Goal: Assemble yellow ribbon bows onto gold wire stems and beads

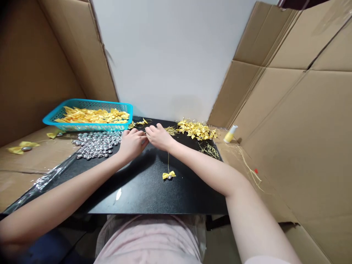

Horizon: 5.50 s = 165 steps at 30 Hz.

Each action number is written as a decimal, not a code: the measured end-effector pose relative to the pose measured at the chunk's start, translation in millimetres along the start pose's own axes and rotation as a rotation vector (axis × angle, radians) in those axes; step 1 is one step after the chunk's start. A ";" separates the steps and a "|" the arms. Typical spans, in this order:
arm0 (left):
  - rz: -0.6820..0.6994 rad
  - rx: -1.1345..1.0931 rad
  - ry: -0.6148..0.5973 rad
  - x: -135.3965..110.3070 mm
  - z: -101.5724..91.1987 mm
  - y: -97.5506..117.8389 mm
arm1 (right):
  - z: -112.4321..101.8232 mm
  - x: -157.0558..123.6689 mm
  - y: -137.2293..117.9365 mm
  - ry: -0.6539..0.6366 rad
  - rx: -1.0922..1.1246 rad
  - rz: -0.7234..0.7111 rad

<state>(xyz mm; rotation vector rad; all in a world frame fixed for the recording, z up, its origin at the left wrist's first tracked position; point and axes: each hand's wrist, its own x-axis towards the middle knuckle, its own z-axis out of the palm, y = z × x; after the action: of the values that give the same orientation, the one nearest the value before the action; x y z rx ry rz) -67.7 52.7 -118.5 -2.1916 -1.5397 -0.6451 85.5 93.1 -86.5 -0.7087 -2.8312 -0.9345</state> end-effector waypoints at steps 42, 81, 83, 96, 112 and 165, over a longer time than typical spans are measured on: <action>-0.600 -1.130 -0.056 -16.6 19.5 57.7 | 15.7 -88.9 -52.3 0.524 1.676 1.155; -0.637 -1.462 0.083 -25.3 18.1 78.3 | 8.3 -81.4 -62.5 0.786 2.219 1.491; -0.623 -1.473 0.076 -25.7 18.1 78.6 | 8.1 -81.5 -62.0 0.780 2.235 1.497; -0.622 -1.489 0.070 -25.8 21.1 77.3 | 6.6 -83.3 -61.9 0.714 2.281 1.472; -0.241 -0.949 0.048 -26.3 4.8 73.5 | 0.1 -81.5 -65.1 0.791 2.072 1.376; -0.022 -0.795 0.166 -28.3 5.9 69.7 | 5.6 -88.6 -62.9 0.700 1.633 1.029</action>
<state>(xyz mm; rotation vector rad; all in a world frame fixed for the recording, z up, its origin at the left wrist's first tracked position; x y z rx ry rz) -9.3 11.6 -142.8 -2.5473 -1.3542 -1.6201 136.5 16.2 -144.1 -0.9370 -1.3464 0.9814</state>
